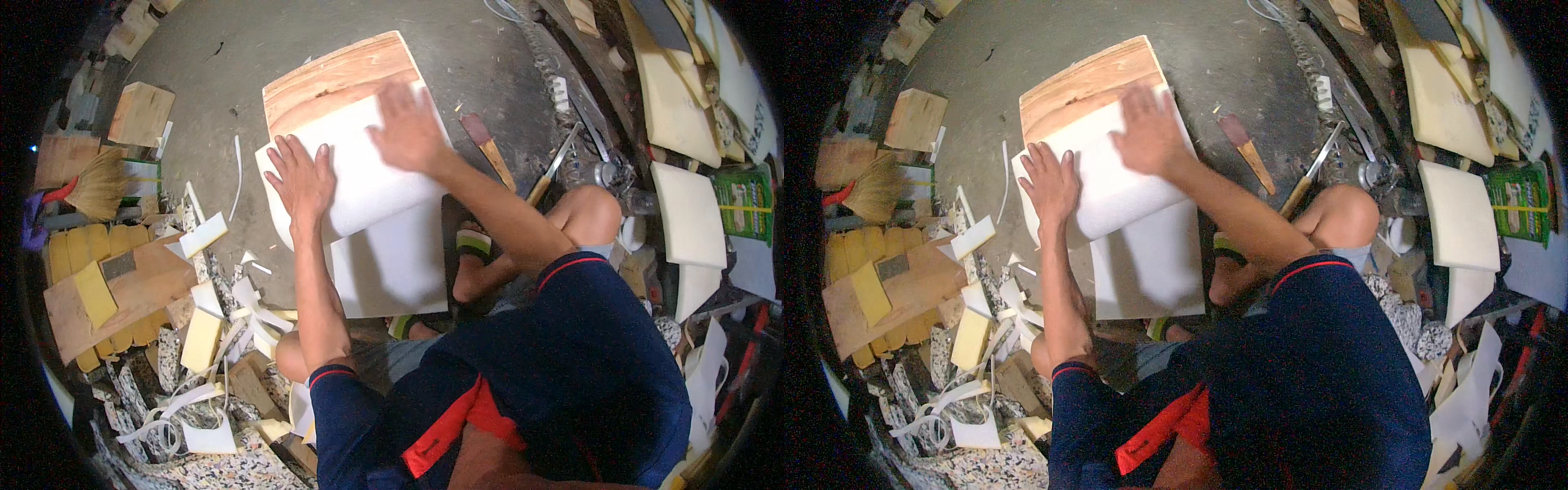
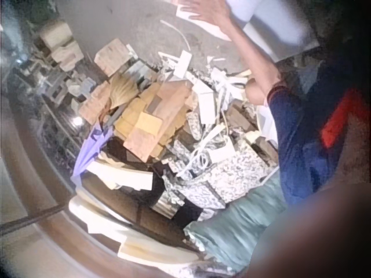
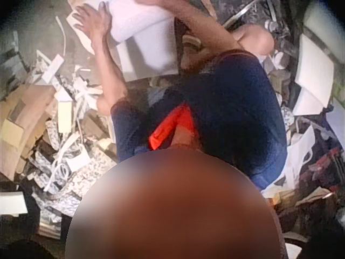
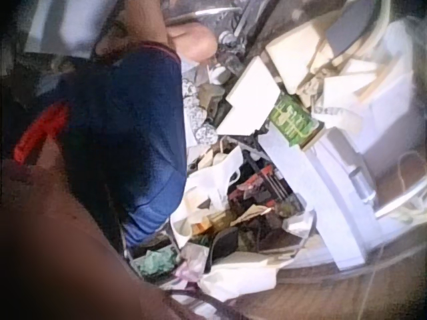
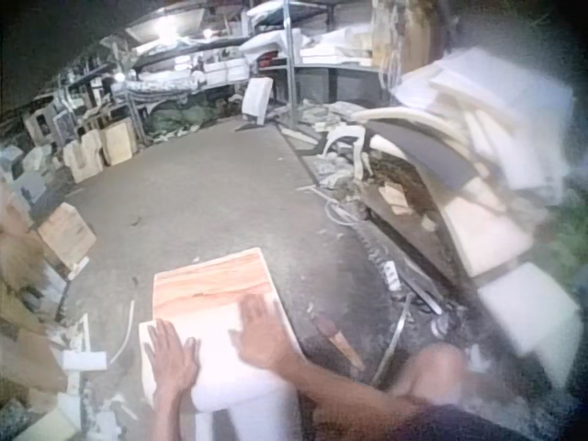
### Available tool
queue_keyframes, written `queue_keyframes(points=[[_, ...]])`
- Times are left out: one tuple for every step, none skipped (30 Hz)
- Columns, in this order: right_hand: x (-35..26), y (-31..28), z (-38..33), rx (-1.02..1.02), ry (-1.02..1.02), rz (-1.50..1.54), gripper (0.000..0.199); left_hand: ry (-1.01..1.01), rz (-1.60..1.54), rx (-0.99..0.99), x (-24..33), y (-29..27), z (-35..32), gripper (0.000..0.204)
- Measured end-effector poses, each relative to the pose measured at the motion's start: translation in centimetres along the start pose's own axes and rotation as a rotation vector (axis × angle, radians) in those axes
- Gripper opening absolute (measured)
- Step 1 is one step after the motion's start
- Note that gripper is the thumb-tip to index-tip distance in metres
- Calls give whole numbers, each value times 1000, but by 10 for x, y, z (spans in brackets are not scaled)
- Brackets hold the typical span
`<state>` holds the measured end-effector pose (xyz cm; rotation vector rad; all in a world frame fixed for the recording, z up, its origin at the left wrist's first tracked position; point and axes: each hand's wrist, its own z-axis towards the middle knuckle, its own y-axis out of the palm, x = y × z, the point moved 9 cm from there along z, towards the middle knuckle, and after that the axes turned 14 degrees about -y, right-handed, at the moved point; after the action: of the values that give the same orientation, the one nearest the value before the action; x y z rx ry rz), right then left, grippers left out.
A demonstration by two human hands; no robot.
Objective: The person assembles a small wooden box by hammering nails into its sides, then sprays the box with a spray gun. The person then cuts a piece of white foam and places it on top of the box.
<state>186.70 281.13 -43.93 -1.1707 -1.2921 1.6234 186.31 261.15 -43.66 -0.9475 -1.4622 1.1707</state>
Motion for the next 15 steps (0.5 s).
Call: queue_keyframes(points=[[24, -6, -10, 0, 96, -13, 73, -4, 48, 17, 1, 1, -1, 76], [44, -9, -19, 10, 167, 54, 73, -7, 63, 32, 2, 2, -1, 77], [62, -10, -27, 17, 244, 111, 74, 12, 24, 31, 3, 2, -1, 77], [79, -8, -37, 12, 317, 182, 75, 18, 9, 37, 0, 2, -1, 78], [92, -9, -48, 39, 346, 187, 78, 43, -20, 54, -4, -1, 0, 78], [106, -8, -58, 51, 375, 206, 81, -52, -32, 66, -22, -3, 2, 80], [117, -6, -68, 101, 365, 233, 84, -122, -58, 83, -42, -6, 4, 81], [130, 13, -80, 79, 418, 530, 87, -160, -90, 135, -62, -12, 5, 83], [138, 29, -88, 99, 427, 833, 90, -297, -346, 19, -98, -9, 7, 88], [142, 48, -96, 211, 503, 1087, 90, -402, -608, -63, -130, -5, 6, 93], [140, 63, -97, 226, 487, 1230, 90, -449, -923, -232, -146, 13, 2, 97], [142, 77, -100, 326, 529, 1321, 87, -499, -1242, -398, -155, 32, -8, 101], [141, 93, -100, 358, 587, 1429, 86, -633, -1574, -521, -164, 51, -16, 106], [135, 103, -94, 326, 543, 1471, 91, -592, -1543, -549, -167, 60, -20, 108], [126, 114, -87, 226, 526, 1532, 97, -642, -1513, -542, -170, 76, -27, 111]])
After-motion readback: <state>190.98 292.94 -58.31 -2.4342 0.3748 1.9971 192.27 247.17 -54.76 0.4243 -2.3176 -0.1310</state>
